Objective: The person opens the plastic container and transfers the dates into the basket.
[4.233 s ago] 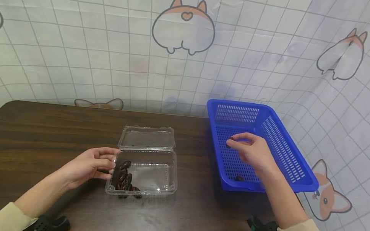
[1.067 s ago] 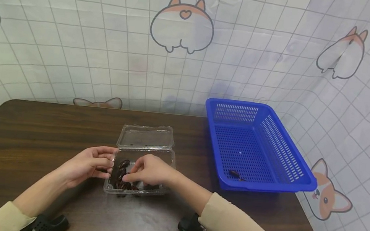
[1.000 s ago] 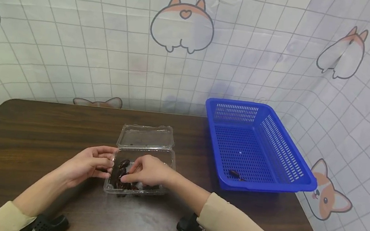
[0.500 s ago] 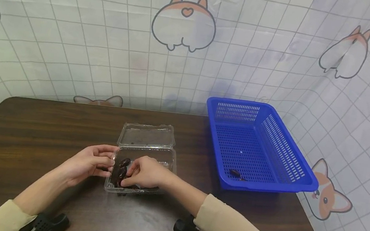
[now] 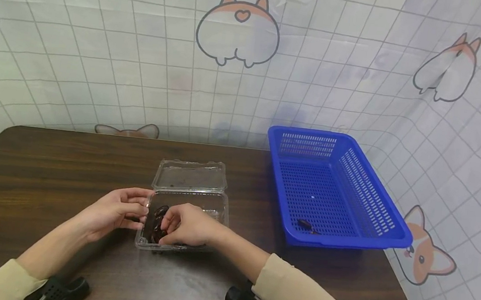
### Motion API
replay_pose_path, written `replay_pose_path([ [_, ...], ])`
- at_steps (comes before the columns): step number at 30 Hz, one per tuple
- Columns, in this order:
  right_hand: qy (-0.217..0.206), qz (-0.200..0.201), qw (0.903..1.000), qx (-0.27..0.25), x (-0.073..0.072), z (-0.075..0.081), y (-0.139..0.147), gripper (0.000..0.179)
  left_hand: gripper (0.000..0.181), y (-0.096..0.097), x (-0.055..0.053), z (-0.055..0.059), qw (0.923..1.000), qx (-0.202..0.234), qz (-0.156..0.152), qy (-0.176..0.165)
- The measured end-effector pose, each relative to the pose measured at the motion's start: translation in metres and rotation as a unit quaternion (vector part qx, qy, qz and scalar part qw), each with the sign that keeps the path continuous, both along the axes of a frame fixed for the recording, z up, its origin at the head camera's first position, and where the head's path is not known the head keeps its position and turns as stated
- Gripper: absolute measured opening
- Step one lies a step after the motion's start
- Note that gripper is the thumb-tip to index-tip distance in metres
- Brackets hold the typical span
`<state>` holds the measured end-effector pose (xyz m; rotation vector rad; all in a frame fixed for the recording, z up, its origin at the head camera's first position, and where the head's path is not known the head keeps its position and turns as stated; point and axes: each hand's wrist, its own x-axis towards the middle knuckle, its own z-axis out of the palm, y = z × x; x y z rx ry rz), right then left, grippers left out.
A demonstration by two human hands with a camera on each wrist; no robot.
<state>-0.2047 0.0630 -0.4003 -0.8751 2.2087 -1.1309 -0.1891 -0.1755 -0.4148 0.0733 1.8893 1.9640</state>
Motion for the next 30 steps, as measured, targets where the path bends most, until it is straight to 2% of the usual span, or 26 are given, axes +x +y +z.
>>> replay_pose_path([
  [7, -0.021, 0.006, 0.9995, -0.023, 0.000, -0.001, 0.001, 0.021, 0.060, -0.001, 0.001, -0.001, 1.0000, -0.002, 0.000, 0.000],
  [15, -0.096, -0.045, 0.9912, -0.079, -0.002, 0.000, 0.007, 0.026, 0.059, -0.001, 0.001, -0.001, 1.0000, -0.006, 0.000, -0.002],
  [20, -0.104, -0.069, 0.9874, -0.097, -0.004, 0.004, 0.014, 0.031, 0.059, -0.001, 0.001, -0.001, 1.0000, -0.008, 0.000, -0.002],
  [25, -0.096, -0.078, 0.9874, -0.099, -0.005, 0.007, 0.021, 0.022, 0.059, -0.001, 0.001, -0.001, 0.9999, -0.011, 0.000, -0.001],
  [30, -0.120, -0.080, 0.9819, -0.123, -0.007, 0.010, 0.027, 0.018, 0.060, -0.001, 0.001, 0.000, 0.9999, -0.012, 0.001, 0.001],
])
